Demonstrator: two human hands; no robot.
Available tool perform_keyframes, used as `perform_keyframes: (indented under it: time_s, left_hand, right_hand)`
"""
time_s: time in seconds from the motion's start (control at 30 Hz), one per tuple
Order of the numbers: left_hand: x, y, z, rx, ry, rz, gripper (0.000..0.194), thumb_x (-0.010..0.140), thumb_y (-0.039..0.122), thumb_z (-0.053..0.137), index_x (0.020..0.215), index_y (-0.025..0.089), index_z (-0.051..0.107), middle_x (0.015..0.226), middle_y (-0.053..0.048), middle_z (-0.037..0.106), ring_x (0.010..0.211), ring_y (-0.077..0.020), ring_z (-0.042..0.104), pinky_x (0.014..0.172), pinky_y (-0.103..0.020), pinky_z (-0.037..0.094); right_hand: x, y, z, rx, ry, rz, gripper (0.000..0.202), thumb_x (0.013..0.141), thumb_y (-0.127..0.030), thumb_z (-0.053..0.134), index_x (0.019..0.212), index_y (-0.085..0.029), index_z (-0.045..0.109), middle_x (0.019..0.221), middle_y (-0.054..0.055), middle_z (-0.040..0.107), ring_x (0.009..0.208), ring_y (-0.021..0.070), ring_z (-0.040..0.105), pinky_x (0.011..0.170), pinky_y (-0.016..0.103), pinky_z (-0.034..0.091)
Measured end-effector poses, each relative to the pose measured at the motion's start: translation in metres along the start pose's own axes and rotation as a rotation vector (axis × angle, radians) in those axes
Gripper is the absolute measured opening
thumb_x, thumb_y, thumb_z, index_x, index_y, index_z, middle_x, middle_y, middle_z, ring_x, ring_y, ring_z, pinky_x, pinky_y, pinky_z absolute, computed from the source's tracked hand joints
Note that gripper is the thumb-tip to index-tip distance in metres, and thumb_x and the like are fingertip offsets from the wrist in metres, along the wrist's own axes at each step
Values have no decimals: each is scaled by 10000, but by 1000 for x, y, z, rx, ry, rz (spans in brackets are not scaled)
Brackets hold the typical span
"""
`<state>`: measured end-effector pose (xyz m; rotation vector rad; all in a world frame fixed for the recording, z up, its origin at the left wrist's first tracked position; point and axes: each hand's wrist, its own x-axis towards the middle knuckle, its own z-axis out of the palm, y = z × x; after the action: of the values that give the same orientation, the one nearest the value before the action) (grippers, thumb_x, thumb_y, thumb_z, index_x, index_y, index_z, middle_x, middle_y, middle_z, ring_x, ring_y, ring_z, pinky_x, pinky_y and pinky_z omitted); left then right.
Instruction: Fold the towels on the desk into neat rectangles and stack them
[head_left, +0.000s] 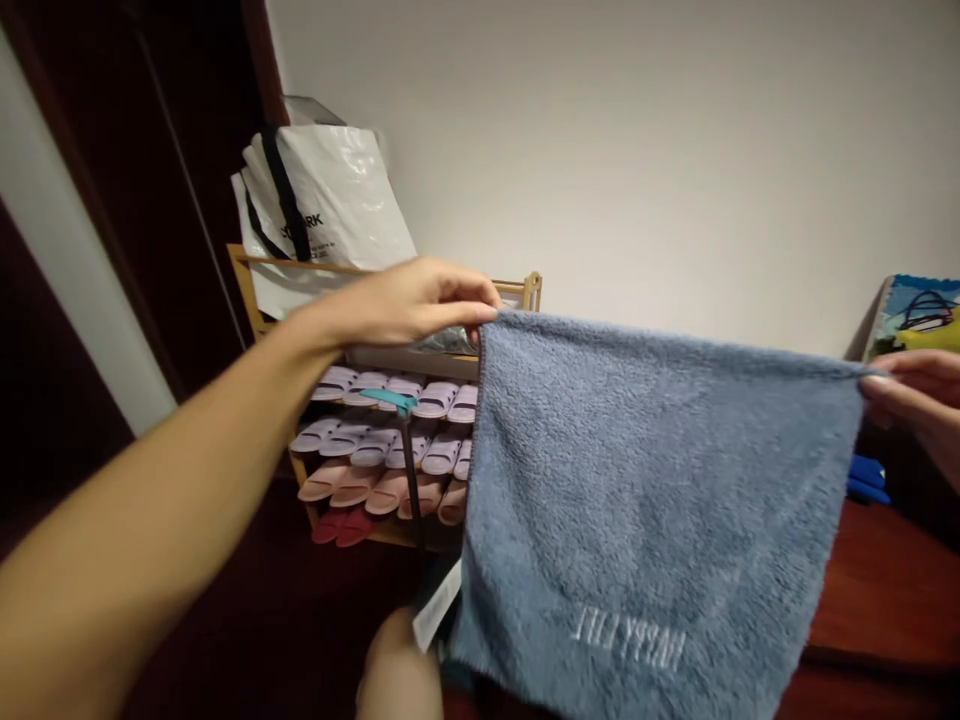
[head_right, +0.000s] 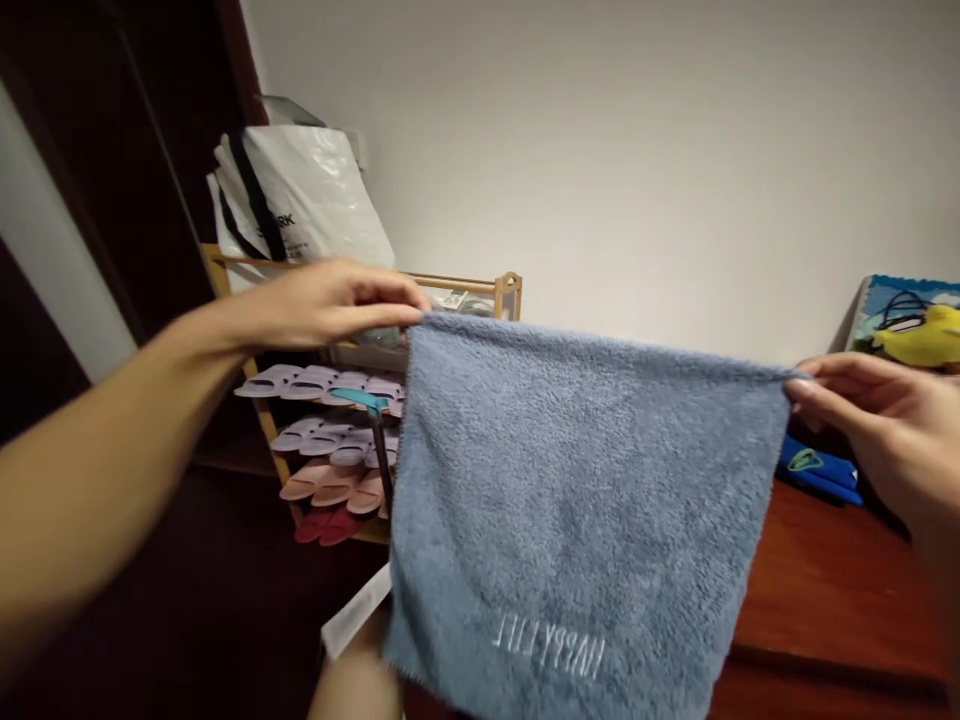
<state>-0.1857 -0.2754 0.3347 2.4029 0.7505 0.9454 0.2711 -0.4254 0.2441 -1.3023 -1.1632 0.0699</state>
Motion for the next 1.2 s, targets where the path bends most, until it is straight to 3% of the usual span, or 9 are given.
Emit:
perform_keyframes:
  time_s: [0.13,0.2,0.4,0.5,0.6,0.7,0.9,1.03,1.2]
  left_hand:
    - [22,-53,34,275,-128,128,122,799,187,602,691,189,661,634,-4,617,590,-137,558,594,-210,377]
    - [33,-85,64,471,-198,64,166,860,194,507,782,186,652,700,-10,640,665,-154,588,650,-225,400]
    - [46,-159,173,700,-230,-174,183,792,48,492,745,117,655,864,-145,675,920,-275,610,856,-389,395]
    - [47,-180,205,679,-171,-215,238,743,-47,459,767,88,653,980,-201,648,1049,-305,559,922,-431,348]
    - [50,-198,209,580,-109,-257,209,716,-41,493,722,108,640,982,-181,643,1037,-300,567,891,-409,382]
    - [53,-211,192,411,-43,-305,143,753,59,534,672,144,616,833,-94,658,857,-239,630,742,-320,453]
    - [68,-222,161,-4,48,-446,224,894,295,429,785,150,561,507,34,548,344,-81,452,363,-174,292]
    - [92,-219,160,-186,131,-523,222,901,318,473,778,140,525,544,-4,617,309,-51,439,338,-149,257]
    - [128,-212,162,-276,265,-603,175,931,238,481,801,129,526,495,7,598,334,-75,515,359,-148,314]
  right_hand:
    - [18,35,35,-186,-307,29,336,657,-465,697,872,-219,615,827,3,632,745,122,562,687,223,478]
    - [28,70,60,-272,-403,47,327,699,-492,639,829,-195,598,800,13,629,747,132,560,704,243,464]
    - [18,176,152,-482,-458,160,277,819,-403,565,731,-140,556,710,-12,569,669,85,525,685,271,462]
    - [6,212,178,-547,-476,212,246,838,-361,556,743,-134,555,734,-16,561,705,86,529,706,280,464]
    - [8,233,182,-510,-471,216,169,771,-265,620,692,-137,543,701,-23,552,702,93,521,720,280,445]
    - [23,236,170,-372,-468,217,136,662,-211,655,626,-152,537,626,-24,553,646,103,522,668,247,418]
    - [51,209,141,-14,-496,382,312,714,-473,592,765,-173,525,528,-12,574,381,90,454,392,215,299]
    - [68,192,143,179,-419,441,331,688,-431,669,832,-179,511,843,80,686,641,138,636,499,208,444]
    - [97,191,163,309,-317,449,296,620,-310,739,810,-164,566,838,106,694,759,187,664,625,253,538]
